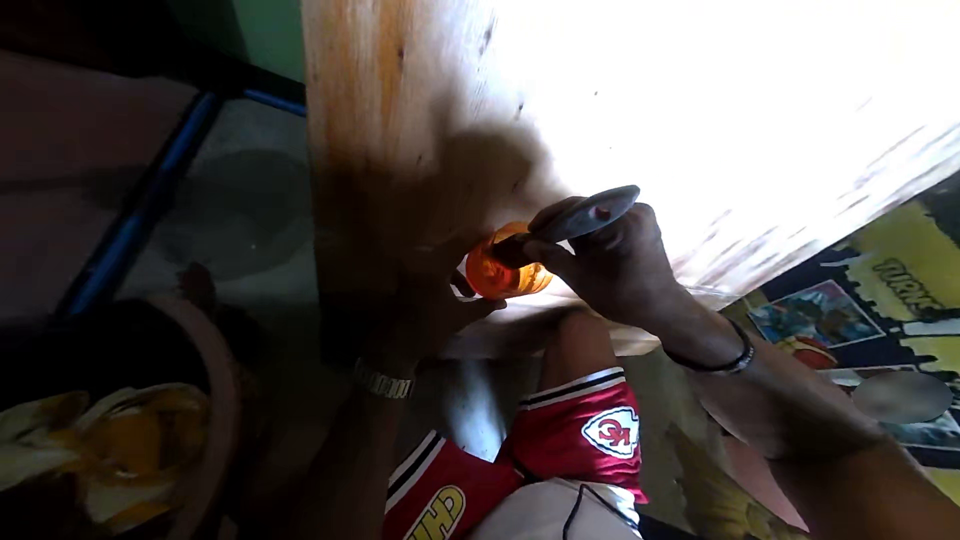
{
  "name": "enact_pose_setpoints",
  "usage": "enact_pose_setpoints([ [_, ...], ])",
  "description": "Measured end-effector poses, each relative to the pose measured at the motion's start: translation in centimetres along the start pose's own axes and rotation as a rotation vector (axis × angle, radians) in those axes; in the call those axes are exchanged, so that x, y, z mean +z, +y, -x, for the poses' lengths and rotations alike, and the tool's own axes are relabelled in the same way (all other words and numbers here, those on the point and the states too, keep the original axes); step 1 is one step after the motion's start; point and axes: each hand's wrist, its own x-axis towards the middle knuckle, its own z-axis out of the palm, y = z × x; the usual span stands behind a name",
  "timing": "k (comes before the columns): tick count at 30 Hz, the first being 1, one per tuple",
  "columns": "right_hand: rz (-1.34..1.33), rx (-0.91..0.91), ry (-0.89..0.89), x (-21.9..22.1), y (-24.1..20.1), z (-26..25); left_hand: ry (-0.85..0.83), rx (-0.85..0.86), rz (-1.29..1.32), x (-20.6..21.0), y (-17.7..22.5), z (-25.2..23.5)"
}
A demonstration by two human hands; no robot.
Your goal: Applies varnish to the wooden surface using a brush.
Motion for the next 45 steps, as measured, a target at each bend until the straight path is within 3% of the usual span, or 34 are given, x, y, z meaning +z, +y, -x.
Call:
enact_pose_setpoints([
  [5,-0.059,0.001,0.117,-1.8,-0.6,-1.3,-0.019,-0.153,-0.085,-0.3,-1.1,-0.4],
  [9,-0.170,0.058,0.142,0.3,-0.6,-0.6,-0.094,-0.299,-0.213,-0.9,-1.5,-0.4],
  [12,-0.200,0.089,0.154,1.6,-0.2,-0.5,-0.019,-0.252,-0.293,-1.9,-0.5,-0.8],
  [15,-0.472,0.152,0.231,2.6,-0.1,-0.2,0.038,-0.222,-0.274,-2.4,-0.1,-0.6],
  [20,-1.082,0.555,0.268,4.1,1.6,-1.1,0.071,-0.313,-0.161,-2.8,-0.4,0.1],
  [22,-1.252,0.671,0.264,4.9,1.5,-1.9,0.116,-0.280,-0.207,-3.2,-0.2,0.0],
  [25,-1.400,0.700,0.249,6.0,1.1,-3.5,0.214,-0.199,-0.372,-4.7,-0.1,-0.1],
  [28,-1.257,0.536,0.307,6.1,0.8,-6.3,0.279,-0.187,-0.404,-6.4,-0.8,0.1],
  [32,-0.526,0.025,0.336,1.5,1.9,-10.7,0.369,-0.289,-0.301,-8.6,-0.1,0.4],
  [35,-0.115,-0.387,0.509,-4.2,2.5,-15.9,0.466,-0.246,-0.330,-10.4,-1.3,1.1],
  [38,0.167,-0.541,0.603,-6.4,1.3,-17.8,0.551,-0.232,-0.388,-12.3,-2.2,2.0],
  [40,0.356,-0.386,0.416,-3.0,-0.4,-13.9,0.607,-0.317,-0.401,-13.2,-2.4,2.3],
  [42,0.379,-0.322,0.199,4.5,-0.5,-8.7,0.660,-0.374,-0.410,-13.8,-2.4,2.5],
  [45,0.205,-0.461,-0.053,14.0,-0.3,-1.8,0.673,-0.429,-0.399,-14.5,-2.2,2.9],
])
